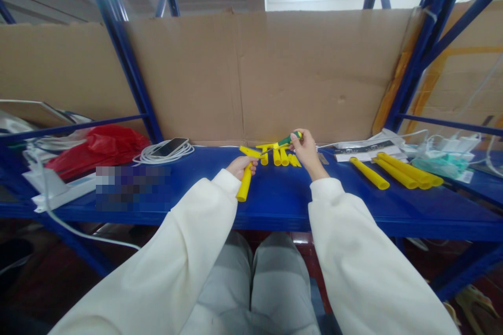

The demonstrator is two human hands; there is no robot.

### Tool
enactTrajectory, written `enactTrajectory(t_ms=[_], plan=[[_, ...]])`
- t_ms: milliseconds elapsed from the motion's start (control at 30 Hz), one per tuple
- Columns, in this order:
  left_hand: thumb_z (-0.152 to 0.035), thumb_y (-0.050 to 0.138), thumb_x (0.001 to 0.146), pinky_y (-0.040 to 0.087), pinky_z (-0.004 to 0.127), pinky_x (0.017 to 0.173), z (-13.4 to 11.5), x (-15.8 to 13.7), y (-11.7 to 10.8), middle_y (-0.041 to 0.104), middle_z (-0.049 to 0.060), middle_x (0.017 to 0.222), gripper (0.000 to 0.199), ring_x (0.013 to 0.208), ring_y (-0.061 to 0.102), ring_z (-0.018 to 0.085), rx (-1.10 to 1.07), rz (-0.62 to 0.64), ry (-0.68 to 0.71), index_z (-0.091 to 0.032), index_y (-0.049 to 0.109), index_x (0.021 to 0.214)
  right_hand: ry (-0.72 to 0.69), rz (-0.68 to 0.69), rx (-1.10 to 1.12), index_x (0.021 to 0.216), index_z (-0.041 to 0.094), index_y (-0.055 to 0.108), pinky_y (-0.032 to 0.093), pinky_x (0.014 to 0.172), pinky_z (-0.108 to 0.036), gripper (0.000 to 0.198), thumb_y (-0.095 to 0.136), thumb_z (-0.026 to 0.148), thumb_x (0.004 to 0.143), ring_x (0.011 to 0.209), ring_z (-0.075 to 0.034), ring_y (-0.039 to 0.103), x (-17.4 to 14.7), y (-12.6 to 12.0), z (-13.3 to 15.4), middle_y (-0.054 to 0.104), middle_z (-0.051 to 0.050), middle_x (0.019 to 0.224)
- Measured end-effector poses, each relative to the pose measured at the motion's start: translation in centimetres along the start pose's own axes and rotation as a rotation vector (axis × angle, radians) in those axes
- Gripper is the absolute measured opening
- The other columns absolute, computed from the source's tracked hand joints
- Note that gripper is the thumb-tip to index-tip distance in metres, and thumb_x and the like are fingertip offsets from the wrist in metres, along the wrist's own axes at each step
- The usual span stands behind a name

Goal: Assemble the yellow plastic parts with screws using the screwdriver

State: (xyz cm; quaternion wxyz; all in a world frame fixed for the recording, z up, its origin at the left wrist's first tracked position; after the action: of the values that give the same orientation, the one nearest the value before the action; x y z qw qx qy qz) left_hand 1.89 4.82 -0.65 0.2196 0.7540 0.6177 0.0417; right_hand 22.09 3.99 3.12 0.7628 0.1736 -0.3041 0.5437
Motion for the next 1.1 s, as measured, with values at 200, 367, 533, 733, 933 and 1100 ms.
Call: enactTrajectory(t_ms=[200,367,533,733,933,1100], plan=[[-0.008,0.068,0.078,0.025,0.019,0.037,-0.3,-0.6,0.0,0.041,-0.008,0.045,0.016,0.033,0.033,0.006,0.108,-0.106,0.012,-0.017,0.055,0.081,-0.01,-0.007,-0.06,0.088,0.023,0.055,0.049,0.06,-0.032,0.051,0.069,0.068,0.069,0.055,-0.016,0.058,-0.2,-0.2,0.1,0.057,0.002,0.065],[0.001,0.055,0.082,0.028,0.019,0.039,-0.9,-1.8,0.1,0.042,-0.008,0.043,0.017,0.033,0.035,0.006,0.299,-0.179,0.092,-0.015,0.054,0.077,-0.013,-0.047,-0.286,0.077,0.021,0.062,0.042,0.05,-0.027,0.053,0.062,0.073,0.073,0.048,-0.014,0.051,-0.9,-0.5,0.7,0.051,0.003,0.049],[0.001,0.055,0.085,0.029,0.019,0.04,-1.1,-2.3,0.3,0.041,-0.008,0.042,0.021,0.033,0.036,0.005,0.371,-0.212,0.115,-0.016,0.051,0.071,0.152,-0.001,-0.265,0.063,0.02,0.055,0.031,0.038,-0.023,0.058,0.056,0.077,0.077,0.036,-0.01,0.041,-1.7,0.0,1.5,0.043,0.004,0.039],[-0.002,0.061,0.084,0.029,0.02,0.042,-1.1,-2.2,0.2,0.042,-0.008,0.044,0.024,0.035,0.037,0.005,0.395,-0.237,0.116,-0.016,0.051,0.068,0.427,0.051,0.006,0.063,0.019,0.051,0.031,0.033,-0.019,0.05,0.067,0.063,0.079,0.03,-0.007,0.039,-2.0,0.4,1.8,0.05,0.003,0.042],[-0.003,0.058,0.086,0.029,0.02,0.041,-1.2,-2.0,0.1,0.04,-0.009,0.043,0.02,0.033,0.035,0.006,0.399,-0.241,0.134,-0.016,0.052,0.072,0.509,0.195,0.322,0.081,0.018,0.055,0.039,0.038,-0.018,0.02,0.069,0.032,0.086,0.038,-0.008,0.05,-1.7,0.8,1.7,0.061,0.0,0.056],[-0.006,0.051,0.089,0.027,0.02,0.039,-1.8,-2.2,0.1,0.04,-0.008,0.043,0.02,0.033,0.035,0.006,0.352,-0.211,0.163,-0.017,0.051,0.072,0.491,0.203,0.383,0.077,0.018,0.055,0.042,0.041,-0.019,0.009,0.058,0.019,0.086,0.041,-0.01,0.052,-1.4,0.6,1.3,0.061,-0.003,0.055]])
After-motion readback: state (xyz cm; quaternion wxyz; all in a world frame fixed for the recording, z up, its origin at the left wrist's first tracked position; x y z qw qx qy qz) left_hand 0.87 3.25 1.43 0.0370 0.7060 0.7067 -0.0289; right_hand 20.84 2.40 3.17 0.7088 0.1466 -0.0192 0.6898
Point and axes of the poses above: each hand's wrist, its own x-axis towards the middle knuckle, its own y-axis out of the palm, z = x × y, the point moved 3 cm from there along x, towards the middle knuckle
